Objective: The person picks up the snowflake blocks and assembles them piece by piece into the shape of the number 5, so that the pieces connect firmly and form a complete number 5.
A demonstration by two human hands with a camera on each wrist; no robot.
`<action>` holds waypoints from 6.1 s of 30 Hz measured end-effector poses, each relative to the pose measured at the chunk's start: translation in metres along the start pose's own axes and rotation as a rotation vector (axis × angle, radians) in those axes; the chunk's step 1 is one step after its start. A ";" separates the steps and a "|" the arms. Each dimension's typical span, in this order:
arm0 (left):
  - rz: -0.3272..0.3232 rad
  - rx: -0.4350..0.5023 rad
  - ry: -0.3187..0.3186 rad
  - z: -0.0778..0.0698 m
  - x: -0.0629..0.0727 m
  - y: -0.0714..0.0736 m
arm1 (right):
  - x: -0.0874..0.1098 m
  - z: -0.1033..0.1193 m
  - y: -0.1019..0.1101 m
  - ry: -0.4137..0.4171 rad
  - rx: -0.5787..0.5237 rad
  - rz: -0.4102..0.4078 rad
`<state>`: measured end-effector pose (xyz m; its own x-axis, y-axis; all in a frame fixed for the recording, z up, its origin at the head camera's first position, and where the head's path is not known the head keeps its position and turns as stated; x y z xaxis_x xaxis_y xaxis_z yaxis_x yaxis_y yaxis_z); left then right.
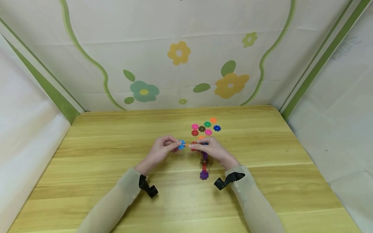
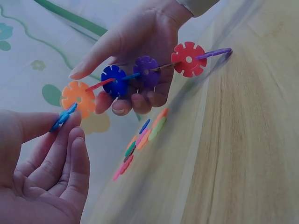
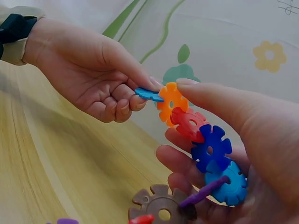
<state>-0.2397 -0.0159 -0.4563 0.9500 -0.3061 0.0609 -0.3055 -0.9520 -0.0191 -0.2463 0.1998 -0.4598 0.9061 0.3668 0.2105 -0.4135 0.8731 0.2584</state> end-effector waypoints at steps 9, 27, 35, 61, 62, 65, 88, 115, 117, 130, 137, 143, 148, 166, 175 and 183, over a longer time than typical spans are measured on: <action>0.020 -0.007 0.018 0.000 0.002 0.000 | 0.000 0.001 0.001 -0.005 0.020 -0.006; 0.025 -0.013 -0.005 -0.004 -0.008 0.006 | 0.001 -0.004 0.009 0.049 0.004 -0.010; 0.004 -0.108 0.006 -0.011 -0.037 0.001 | 0.009 -0.008 0.023 0.029 0.018 -0.040; 0.523 -0.304 0.068 -0.003 -0.039 -0.031 | 0.002 0.005 0.035 -0.006 0.093 -0.043; 0.531 -0.315 0.067 -0.003 -0.038 -0.031 | 0.000 0.007 0.033 -0.002 0.095 -0.033; 0.536 -0.345 0.059 -0.004 -0.034 -0.029 | -0.006 0.012 0.028 0.018 0.094 -0.009; 0.106 -0.100 0.195 0.015 0.005 0.060 | -0.001 -0.015 0.064 0.029 0.402 -0.173; 0.115 -0.068 0.224 0.019 0.010 0.053 | -0.002 -0.018 0.048 0.041 0.444 -0.170; 0.128 -0.091 0.243 0.018 0.012 0.054 | -0.003 -0.019 0.047 0.047 0.423 -0.172; 0.128 -0.037 0.323 0.021 0.017 0.057 | -0.002 -0.020 0.047 0.071 0.361 -0.213; 0.177 -0.074 0.325 0.025 0.019 0.053 | 0.006 -0.007 0.048 0.097 0.314 -0.260; 0.184 -0.073 0.289 0.024 0.020 0.044 | 0.012 0.008 0.030 0.147 0.193 -0.242; 0.126 -0.053 0.255 0.022 0.020 0.039 | 0.010 0.013 0.004 0.222 0.107 -0.208; 0.084 -0.053 0.109 0.020 0.018 0.021 | 0.000 0.012 -0.032 0.322 0.063 -0.174; 0.064 -0.032 0.109 0.023 0.020 0.019 | 0.000 0.012 -0.033 0.336 0.075 -0.185; 0.046 -0.019 0.120 0.022 0.022 0.020 | 0.000 0.011 -0.037 0.348 0.058 -0.169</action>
<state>-0.2234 -0.0413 -0.4778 0.9209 -0.3459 0.1796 -0.3506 -0.9365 -0.0058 -0.2324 0.1643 -0.4587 0.9339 0.3149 -0.1690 -0.2511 0.9147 0.3167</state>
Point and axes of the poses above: each hand's wrist, its own x-axis away from the middle knuckle, its own y-axis out of the back of the hand, z = x × y, the point moved 5 cm from there along -x, towards the middle knuckle, and after that the axes turned 1 degree about y, right-handed, at the moved point
